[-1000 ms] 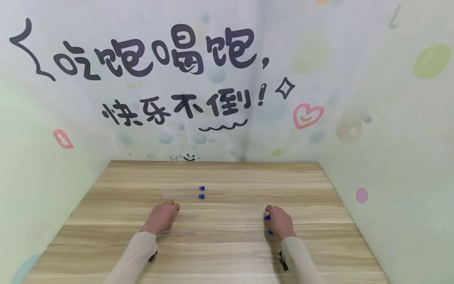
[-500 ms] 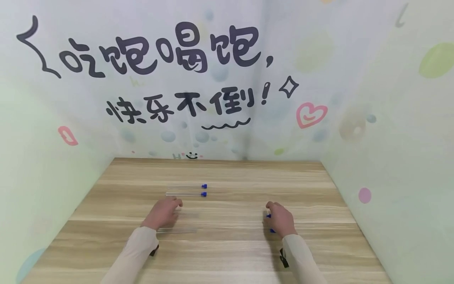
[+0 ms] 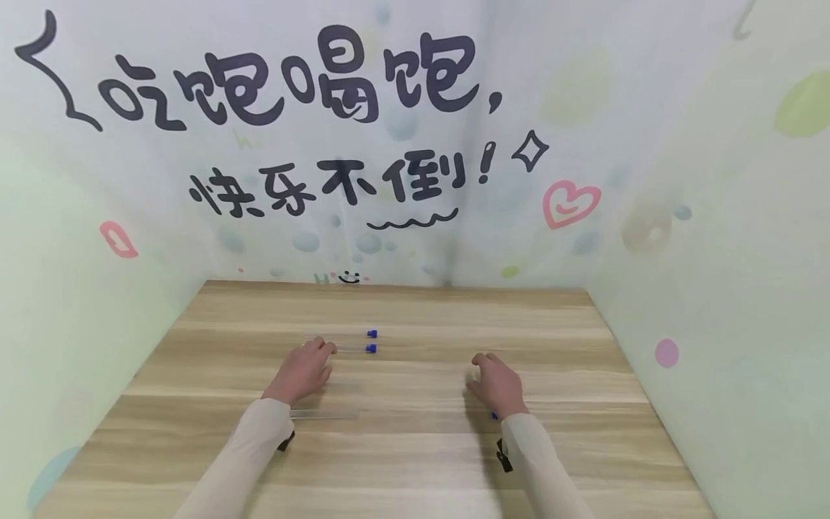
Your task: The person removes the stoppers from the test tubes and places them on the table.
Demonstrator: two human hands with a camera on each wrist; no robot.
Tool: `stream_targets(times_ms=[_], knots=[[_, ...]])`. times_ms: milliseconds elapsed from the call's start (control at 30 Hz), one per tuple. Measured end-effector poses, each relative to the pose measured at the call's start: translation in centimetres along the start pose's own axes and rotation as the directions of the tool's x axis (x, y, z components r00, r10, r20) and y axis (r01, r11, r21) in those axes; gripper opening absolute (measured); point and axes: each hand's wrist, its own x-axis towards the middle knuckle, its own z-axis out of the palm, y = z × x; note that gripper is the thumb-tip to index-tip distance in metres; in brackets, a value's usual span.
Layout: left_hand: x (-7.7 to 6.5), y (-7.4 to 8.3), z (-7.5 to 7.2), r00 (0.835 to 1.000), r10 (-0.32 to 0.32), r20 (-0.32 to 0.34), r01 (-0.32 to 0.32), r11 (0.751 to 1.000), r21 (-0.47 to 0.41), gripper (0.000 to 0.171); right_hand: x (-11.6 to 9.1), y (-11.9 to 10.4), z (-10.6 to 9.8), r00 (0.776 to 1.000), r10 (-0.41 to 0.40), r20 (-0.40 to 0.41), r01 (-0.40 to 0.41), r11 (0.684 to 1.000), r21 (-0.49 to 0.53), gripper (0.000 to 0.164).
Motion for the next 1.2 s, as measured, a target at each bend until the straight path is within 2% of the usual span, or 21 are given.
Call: stream_targets(times_ms=[200,433,567,700,900,1067,1200], knots=[[0.7,-0.2,0.4,0.999,-0.042,0.025,0.042,0.999,0.013,0.023,1.3,-1.5,0.6,1.0,-0.029,-0.005,0.029,1.0,0.002,0.039],[1.5,0.0,0.8,0.993,-0.104,0.062,0.105,0.994,-0.018,0.034,2.1,-3.3,1.6,0.998,-0.064,-0.013,0.064,0.998,0.01,0.047],[2.0,0.1,1.2,0.991,-0.104,0.083,0.104,0.995,0.008,0.036,2.2,-4.1,2.2,0.998,-0.064,-0.001,0.064,0.997,0.031,0.054],[2.4,-0.4,1.6,0.991,-0.095,0.095,0.087,0.993,0.079,0.032,2.4,-5.1,2.7,0.996,-0.089,0.004,0.089,0.996,0.029,0.056],[3.5,-0.6,2.2,0.996,-0.033,0.088,0.021,0.99,0.138,0.026,2.7,-5.9,3.0,0.996,-0.089,0.018,0.089,0.996,0.0,0.055],[3.8,-0.7,2.5,0.991,-0.055,0.12,0.038,0.989,0.143,0.027,3.6,-7.0,3.3,0.983,-0.181,0.027,0.182,0.983,-0.036,0.054],[3.8,-0.8,2.6,0.987,-0.07,0.146,0.05,0.989,0.136,0.031,4.2,-8.3,3.6,0.976,-0.218,0.012,0.218,0.975,-0.036,0.056]])
